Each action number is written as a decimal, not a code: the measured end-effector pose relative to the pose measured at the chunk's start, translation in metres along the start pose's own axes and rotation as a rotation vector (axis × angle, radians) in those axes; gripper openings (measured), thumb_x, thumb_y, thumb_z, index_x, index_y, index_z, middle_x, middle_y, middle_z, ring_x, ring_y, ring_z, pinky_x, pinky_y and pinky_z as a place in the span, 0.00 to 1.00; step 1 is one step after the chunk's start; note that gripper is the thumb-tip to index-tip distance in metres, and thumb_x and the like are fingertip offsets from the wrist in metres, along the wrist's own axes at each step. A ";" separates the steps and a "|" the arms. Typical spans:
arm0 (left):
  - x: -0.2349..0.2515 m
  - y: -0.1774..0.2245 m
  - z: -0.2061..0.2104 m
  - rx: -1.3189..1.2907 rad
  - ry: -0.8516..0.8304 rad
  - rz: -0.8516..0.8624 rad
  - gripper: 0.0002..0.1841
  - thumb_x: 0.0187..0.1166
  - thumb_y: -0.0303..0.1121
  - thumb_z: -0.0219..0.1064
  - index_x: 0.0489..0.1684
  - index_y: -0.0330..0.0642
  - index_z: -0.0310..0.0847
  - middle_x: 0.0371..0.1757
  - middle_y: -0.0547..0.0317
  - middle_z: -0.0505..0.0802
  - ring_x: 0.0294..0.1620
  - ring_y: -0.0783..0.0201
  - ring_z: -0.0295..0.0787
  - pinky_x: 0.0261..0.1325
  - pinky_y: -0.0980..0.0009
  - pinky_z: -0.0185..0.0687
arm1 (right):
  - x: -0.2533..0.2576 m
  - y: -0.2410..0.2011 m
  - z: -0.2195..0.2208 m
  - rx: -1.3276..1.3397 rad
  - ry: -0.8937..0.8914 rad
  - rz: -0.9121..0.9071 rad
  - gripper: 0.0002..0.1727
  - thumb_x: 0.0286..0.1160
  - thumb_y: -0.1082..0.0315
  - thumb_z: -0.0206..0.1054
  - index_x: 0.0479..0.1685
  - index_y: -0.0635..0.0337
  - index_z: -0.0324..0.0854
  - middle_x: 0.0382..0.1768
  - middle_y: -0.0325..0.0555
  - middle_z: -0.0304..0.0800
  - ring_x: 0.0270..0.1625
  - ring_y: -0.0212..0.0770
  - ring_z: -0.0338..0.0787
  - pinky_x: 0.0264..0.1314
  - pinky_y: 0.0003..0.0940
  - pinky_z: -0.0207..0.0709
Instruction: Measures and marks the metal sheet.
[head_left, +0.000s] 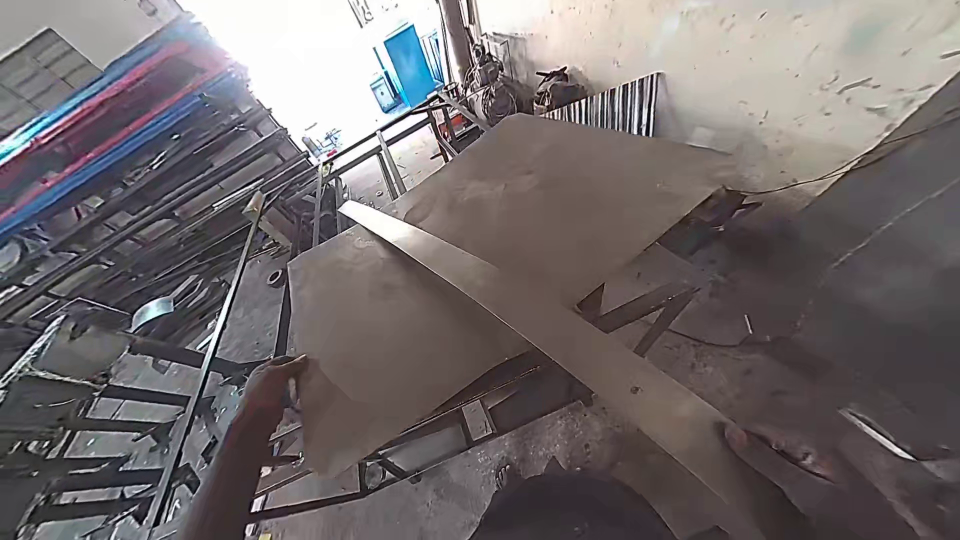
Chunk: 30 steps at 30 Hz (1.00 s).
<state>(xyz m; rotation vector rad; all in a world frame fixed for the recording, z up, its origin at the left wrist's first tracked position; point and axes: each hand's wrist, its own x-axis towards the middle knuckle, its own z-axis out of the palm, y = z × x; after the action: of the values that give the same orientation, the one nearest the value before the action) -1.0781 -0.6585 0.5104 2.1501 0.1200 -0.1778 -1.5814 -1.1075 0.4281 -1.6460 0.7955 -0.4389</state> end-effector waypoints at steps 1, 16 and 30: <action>0.003 -0.011 -0.014 0.049 0.008 -0.018 0.13 0.76 0.35 0.72 0.51 0.36 0.85 0.38 0.54 0.91 0.35 0.64 0.86 0.41 0.61 0.85 | 0.002 0.015 0.000 -0.035 -0.038 0.007 0.14 0.79 0.58 0.65 0.24 0.53 0.81 0.21 0.24 0.80 0.27 0.16 0.78 0.34 0.20 0.75; 0.055 -0.003 -0.030 1.145 -0.288 0.352 0.29 0.81 0.62 0.62 0.44 0.41 0.89 0.41 0.40 0.93 0.48 0.36 0.91 0.52 0.26 0.79 | -0.024 0.025 0.106 -0.009 -0.175 0.140 0.19 0.85 0.52 0.61 0.28 0.51 0.86 0.20 0.29 0.80 0.25 0.24 0.79 0.30 0.28 0.75; 0.117 0.058 0.136 0.985 -0.289 0.738 0.45 0.81 0.72 0.48 0.85 0.42 0.67 0.79 0.33 0.79 0.84 0.30 0.67 0.82 0.23 0.51 | -0.025 0.008 0.124 -0.147 -0.392 0.174 0.27 0.84 0.36 0.54 0.26 0.44 0.80 0.15 0.27 0.68 0.17 0.25 0.68 0.20 0.27 0.62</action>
<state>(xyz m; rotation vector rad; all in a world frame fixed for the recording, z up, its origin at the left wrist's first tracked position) -0.9647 -0.8017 0.4637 2.9138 -1.1268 -0.1162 -1.5177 -1.0027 0.3946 -1.7096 0.6777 0.0687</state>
